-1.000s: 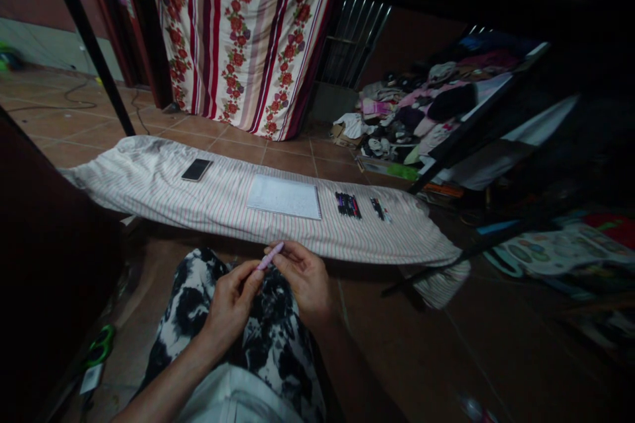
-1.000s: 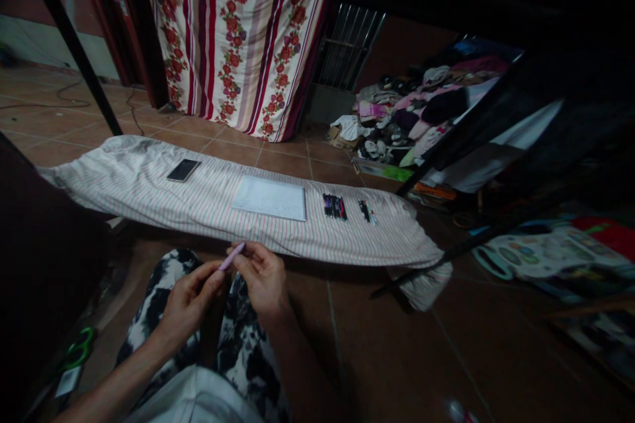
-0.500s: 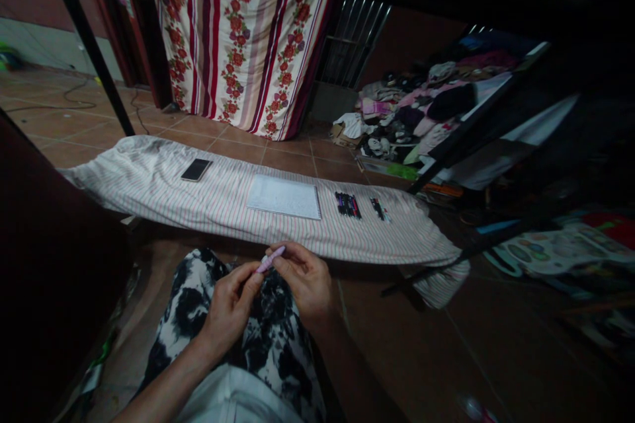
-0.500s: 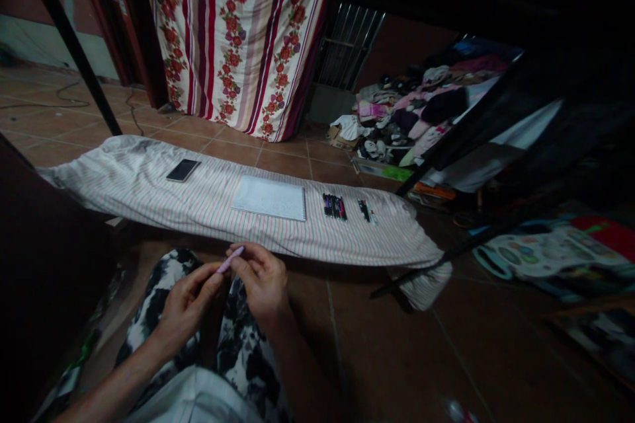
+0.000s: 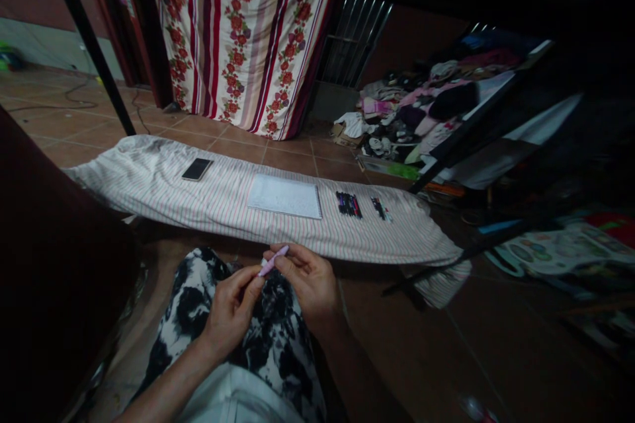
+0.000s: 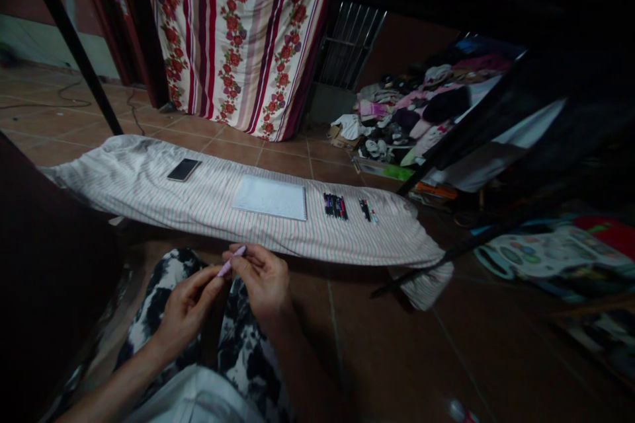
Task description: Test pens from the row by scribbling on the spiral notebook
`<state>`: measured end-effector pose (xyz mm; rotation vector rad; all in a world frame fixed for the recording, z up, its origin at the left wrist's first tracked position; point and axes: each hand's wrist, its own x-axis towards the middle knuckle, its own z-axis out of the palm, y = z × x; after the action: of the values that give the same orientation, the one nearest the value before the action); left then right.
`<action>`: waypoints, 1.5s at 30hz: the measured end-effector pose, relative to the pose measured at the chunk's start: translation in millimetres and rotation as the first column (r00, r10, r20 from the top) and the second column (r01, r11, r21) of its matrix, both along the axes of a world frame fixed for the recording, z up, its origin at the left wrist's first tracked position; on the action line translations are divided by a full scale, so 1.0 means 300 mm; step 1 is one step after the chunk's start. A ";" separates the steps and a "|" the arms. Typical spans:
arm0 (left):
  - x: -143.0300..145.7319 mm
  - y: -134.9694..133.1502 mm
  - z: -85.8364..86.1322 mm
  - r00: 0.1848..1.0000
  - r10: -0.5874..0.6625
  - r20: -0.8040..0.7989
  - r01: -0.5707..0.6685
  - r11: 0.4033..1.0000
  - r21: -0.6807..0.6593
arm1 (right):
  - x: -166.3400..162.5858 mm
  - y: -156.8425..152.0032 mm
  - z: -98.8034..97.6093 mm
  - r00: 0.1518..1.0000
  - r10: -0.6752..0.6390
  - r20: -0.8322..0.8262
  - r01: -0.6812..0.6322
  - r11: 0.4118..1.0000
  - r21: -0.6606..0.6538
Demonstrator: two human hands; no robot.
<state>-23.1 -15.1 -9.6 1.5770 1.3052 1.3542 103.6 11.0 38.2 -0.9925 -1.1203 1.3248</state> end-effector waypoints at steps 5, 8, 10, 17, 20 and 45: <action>-0.004 0.000 0.003 1.000 -0.007 -0.016 0.007 1.000 0.005 | -0.008 0.009 0.000 0.999 -0.003 -0.047 0.002 1.000 -0.013; -0.004 0.001 0.002 1.000 -0.008 -0.015 0.008 1.000 -0.007 | -0.005 0.010 0.007 0.999 0.000 -0.033 -0.001 0.999 -0.035; -0.003 0.002 0.001 1.000 0.001 -0.013 -0.001 1.000 -0.018 | -0.002 0.007 0.015 1.000 -0.003 -0.027 0.002 0.999 -0.045; -0.002 0.006 0.003 0.998 0.023 -0.063 -0.024 0.999 -0.024 | 0.007 0.009 0.014 0.999 -0.003 -0.034 0.002 1.000 -0.031; -0.005 0.009 0.000 0.997 0.024 -0.078 -0.028 0.999 -0.041 | 0.009 0.012 0.012 1.000 -0.011 -0.024 0.010 1.000 -0.023; 0.017 0.038 -0.005 0.997 -0.001 0.076 0.010 0.993 -0.119 | 0.027 0.051 -0.012 0.999 -0.020 -0.044 0.018 0.999 -0.042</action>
<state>-18.0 -3.7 -11.1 1.4345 1.3103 1.2960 111.8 26.2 34.7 -0.9966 -1.0511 1.3534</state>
